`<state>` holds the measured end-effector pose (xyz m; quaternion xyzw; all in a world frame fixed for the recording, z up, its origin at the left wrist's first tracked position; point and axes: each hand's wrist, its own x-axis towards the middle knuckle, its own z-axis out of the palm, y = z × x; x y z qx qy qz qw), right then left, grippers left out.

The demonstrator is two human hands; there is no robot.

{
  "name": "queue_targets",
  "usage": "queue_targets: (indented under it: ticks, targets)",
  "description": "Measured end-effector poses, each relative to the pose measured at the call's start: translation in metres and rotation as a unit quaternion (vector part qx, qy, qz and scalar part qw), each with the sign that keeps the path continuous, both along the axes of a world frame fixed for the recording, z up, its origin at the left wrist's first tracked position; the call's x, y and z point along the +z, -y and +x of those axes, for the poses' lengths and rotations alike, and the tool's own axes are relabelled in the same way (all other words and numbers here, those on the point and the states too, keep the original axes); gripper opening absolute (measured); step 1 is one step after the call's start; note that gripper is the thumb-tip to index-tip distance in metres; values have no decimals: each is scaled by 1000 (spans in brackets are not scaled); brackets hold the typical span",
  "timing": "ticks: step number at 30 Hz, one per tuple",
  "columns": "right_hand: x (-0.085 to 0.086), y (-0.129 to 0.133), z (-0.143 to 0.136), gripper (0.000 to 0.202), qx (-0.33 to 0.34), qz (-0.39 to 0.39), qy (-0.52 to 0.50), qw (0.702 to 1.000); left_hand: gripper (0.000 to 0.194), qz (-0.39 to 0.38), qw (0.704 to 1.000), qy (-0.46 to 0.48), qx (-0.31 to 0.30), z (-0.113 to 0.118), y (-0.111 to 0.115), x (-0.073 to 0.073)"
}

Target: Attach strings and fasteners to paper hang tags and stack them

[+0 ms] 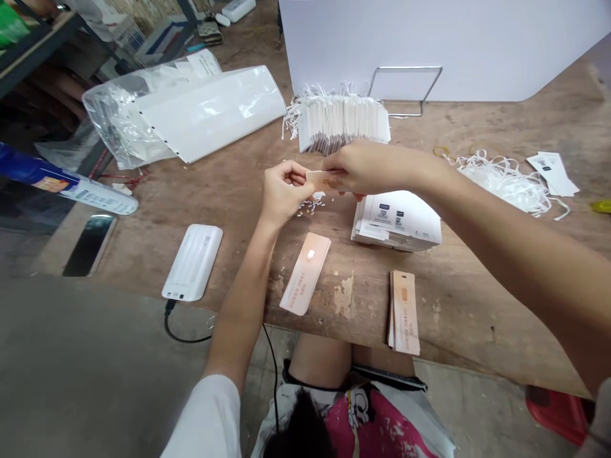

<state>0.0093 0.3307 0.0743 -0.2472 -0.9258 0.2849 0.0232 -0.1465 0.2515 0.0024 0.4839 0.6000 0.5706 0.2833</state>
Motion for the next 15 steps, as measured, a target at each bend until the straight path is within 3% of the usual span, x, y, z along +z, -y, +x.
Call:
queue_targets:
  ticks: [7,12,15]
  targets:
    - [4,-6,5,19,32,-16,44,998,8,-12,995,30,-98,-10,3,-2]
    - [20,-1,8,18,40,-12,150,988,11,5,995,13,-102,-9,3,1]
    - [24,4,7,19,39,0,169,985,14,19,997,-14,-70,-3,2,3]
